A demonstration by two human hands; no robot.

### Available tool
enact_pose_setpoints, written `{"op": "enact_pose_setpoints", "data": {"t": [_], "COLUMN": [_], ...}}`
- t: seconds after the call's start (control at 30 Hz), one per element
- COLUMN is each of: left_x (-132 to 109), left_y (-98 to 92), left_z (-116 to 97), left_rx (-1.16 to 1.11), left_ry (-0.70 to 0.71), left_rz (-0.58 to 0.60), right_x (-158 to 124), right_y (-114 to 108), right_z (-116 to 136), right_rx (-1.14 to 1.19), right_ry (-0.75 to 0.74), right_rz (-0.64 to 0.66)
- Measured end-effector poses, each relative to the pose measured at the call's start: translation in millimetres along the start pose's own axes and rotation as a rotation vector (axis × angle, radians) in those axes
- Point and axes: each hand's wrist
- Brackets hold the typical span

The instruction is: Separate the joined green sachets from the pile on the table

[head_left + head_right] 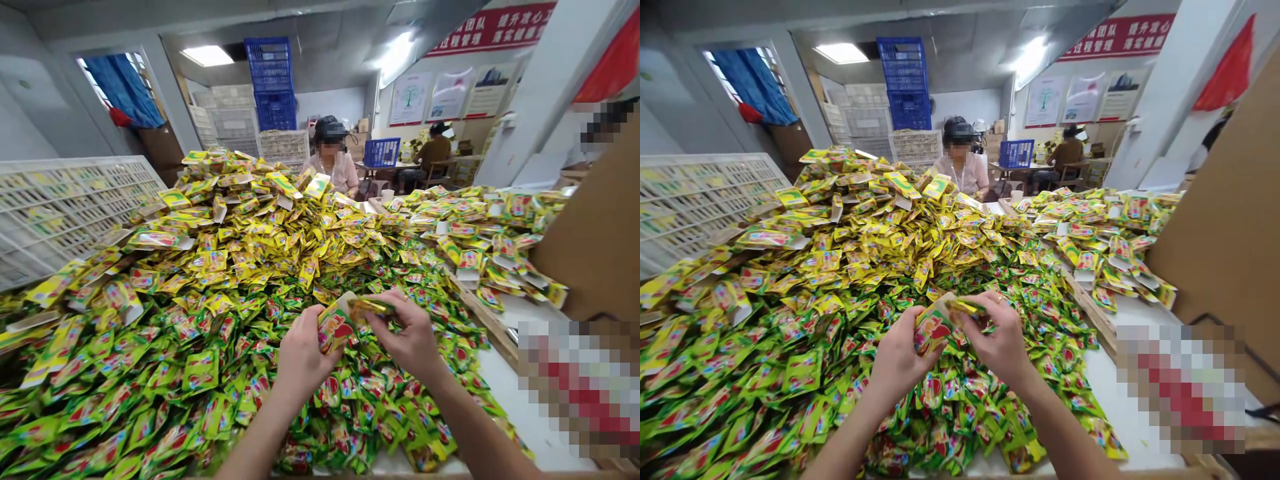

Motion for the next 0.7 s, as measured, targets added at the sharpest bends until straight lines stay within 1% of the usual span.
{"op": "enact_pose_setpoints", "data": {"t": [0.07, 0.13, 0.2, 0.23, 0.27, 0.33, 0.4, 0.53, 0.63, 0.7], "left_x": [-4, -10, -17, -20, -23, -26, -29, -33, -35, -34], "left_y": [10.5, 18.4, 23.8, 25.6, 27.1, 29.3, 30.9, 32.5, 31.9, 31.0], "left_z": [5, 10, 13, 13, 13, 13, 11, 4, 0, -1], "left_rx": [0.008, 0.045, 0.109, 0.137, 0.155, 0.150, 0.100, -0.052, -0.087, -0.070], "left_ry": [0.030, 0.104, 0.165, 0.174, 0.170, 0.147, 0.134, 0.062, 0.022, 0.029], "left_rz": [-0.053, -0.053, -0.013, 0.018, 0.051, 0.102, 0.119, 0.067, 0.019, -0.022], "right_x": [0, -2, -5, -7, -9, -13, -14, -16, -18, -20], "right_y": [-6, -10, -11, -10, -9, -5, -3, -3, -3, -2], "right_z": [-4, -9, -16, -19, -22, -28, -31, -32, -27, -23], "right_rx": [-0.103, -0.120, -0.047, 0.024, 0.102, 0.214, 0.212, 0.021, -0.111, -0.134], "right_ry": [0.013, 0.093, 0.224, 0.308, 0.392, 0.521, 0.539, 0.424, 0.306, 0.239], "right_rz": [0.152, 0.328, 0.445, 0.466, 0.455, 0.378, 0.318, 0.301, 0.296, 0.230]}}
Point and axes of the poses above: each hand's wrist, its own x-axis towards the middle knuckle, its own y-axis out of the palm, z = x × y, and after that the axes turned 3 degrees about -z, right-handed
